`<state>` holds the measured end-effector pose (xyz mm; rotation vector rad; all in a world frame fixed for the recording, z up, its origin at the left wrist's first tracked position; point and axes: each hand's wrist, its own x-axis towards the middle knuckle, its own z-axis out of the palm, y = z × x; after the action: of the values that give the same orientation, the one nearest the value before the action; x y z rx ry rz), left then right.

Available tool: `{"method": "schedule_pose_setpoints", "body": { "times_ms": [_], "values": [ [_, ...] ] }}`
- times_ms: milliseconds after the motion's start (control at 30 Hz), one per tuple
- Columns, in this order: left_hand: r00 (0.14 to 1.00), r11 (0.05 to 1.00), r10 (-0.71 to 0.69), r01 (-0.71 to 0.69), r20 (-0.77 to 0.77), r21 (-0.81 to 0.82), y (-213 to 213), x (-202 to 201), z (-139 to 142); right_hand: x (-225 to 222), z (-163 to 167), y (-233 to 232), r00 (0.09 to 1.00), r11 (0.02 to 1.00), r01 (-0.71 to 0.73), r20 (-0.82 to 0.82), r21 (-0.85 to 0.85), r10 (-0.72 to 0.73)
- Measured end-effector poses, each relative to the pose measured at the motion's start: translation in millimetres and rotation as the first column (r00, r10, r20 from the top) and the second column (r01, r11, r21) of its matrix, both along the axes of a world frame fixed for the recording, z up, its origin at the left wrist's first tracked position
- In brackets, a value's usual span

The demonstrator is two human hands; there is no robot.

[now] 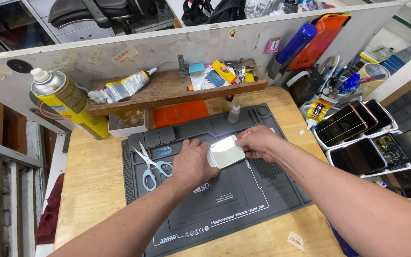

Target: The person removes a protective film from the back of a smartphone, then uses a small tool to pry and separate the back cover from the phone body. The person then uses a blue heat gun to apply heat to the phone edges and wipes the interior with a white cloth.

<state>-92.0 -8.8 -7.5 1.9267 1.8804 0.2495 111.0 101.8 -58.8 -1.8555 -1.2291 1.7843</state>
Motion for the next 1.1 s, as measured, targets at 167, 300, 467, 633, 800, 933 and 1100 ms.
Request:
{"method": "schedule_pose_setpoints", "body": {
  "times_ms": [167, 300, 467, 633, 800, 933, 1100],
  "values": [
    [1.0, 1.0, 0.003, -0.003, -0.001, -0.021, -0.8, 0.0, -0.4, -0.5, 3.7, 0.4, 1.0, 1.0, 0.01, -0.019, -0.022, -0.011],
    [1.0, 0.999, 0.019, -0.019, -0.001, -0.031, -0.5, 1.0, 1.0, -2.2, 10.3, -1.6, 1.0, 1.0, 0.003, 0.005, -0.016, -0.003],
    [1.0, 0.996, 0.019, -0.019, -0.009, -0.091, 0.2, 1.3, 4.2, -4.8, 15.3, -3.6, 0.999, 1.0, -0.006, 0.048, -0.011, 0.007],
    [1.0, 0.994, 0.009, -0.012, -0.029, -0.107, 1.5, 1.6, 7.0, -3.6, 14.6, -3.3, 1.0, 1.0, -0.007, -0.002, -0.024, 0.007],
    [1.0, 0.995, -0.001, -0.001, -0.026, -0.099, 1.5, 1.1, 7.7, -1.6, 12.9, -3.6, 1.0, 1.0, -0.009, -0.014, -0.022, 0.009],
    [0.999, 0.996, -0.011, 0.009, -0.033, -0.09, 1.2, 0.9, 6.9, -1.2, 13.8, -4.2, 1.0, 1.0, -0.007, -0.024, -0.025, 0.007],
    [0.999, 0.996, -0.011, 0.008, -0.036, -0.09, 1.4, 1.3, 5.3, -1.3, 16.2, -5.0, 1.0, 1.0, -0.009, -0.009, -0.026, 0.009]
  ]
}}
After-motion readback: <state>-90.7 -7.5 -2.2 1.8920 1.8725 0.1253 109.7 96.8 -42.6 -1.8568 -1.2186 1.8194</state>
